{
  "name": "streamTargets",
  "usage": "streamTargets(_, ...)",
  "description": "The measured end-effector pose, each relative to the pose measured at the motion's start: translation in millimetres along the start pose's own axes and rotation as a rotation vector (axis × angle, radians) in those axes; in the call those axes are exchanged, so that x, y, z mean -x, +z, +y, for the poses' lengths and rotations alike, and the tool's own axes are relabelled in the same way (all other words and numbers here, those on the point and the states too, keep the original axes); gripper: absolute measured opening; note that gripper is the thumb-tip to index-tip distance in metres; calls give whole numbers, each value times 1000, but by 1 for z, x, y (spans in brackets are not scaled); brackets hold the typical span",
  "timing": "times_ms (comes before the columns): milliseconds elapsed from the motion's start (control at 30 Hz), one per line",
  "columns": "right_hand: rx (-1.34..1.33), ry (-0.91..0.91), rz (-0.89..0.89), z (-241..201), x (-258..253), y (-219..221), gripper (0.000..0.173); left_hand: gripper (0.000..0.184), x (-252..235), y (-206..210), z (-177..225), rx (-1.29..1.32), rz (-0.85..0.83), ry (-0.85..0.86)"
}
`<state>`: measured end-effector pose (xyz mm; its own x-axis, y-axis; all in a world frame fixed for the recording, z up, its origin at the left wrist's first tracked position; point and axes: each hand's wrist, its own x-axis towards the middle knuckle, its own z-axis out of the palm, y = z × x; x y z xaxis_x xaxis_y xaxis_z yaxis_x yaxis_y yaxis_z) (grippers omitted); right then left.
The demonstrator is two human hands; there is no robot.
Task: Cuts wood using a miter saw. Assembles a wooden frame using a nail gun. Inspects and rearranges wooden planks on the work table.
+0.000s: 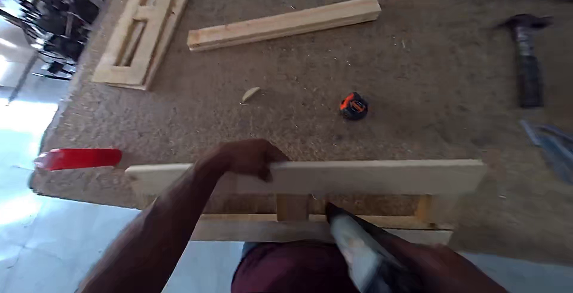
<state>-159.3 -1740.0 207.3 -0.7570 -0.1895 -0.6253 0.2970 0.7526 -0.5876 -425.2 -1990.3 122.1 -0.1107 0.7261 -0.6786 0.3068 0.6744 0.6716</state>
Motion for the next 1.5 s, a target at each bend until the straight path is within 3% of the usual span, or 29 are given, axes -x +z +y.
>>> streamTargets(33,45,57,-33,6,-22,12,50,28,-23,4,-16,-79,95,-42)
streamTargets(100,131,136,-91,15,-58,31,49,24,-50,15,-43,-287,440,-170)
streamTargets(167,199,164,-115,17,-83,41,51,24,-57,30,-68,-244,776,-215)
streamTargets(233,235,165,-127,14,-103,46,49,27,-62,59,-99,-158,999,-248)
streamTargets(333,253,166,-153,9,-131,50,48,37,-76,106,-154,-357,1247,-276)
streamTargets(600,223,165,-244,0,-172,61,47,41,-80,110,-157,-402,1285,-308)
streamTargets(900,238,161,-221,-1,-176,56,47,35,-80,110,-156,-387,1312,-272)
streamTargets(1100,234,295,-314,-13,-180,49,46,36,-79,109,-155,-392,1311,-266)
streamTargets(1500,229,339,-337,4,-168,42,49,37,-79,109,-155,-401,1305,-279)
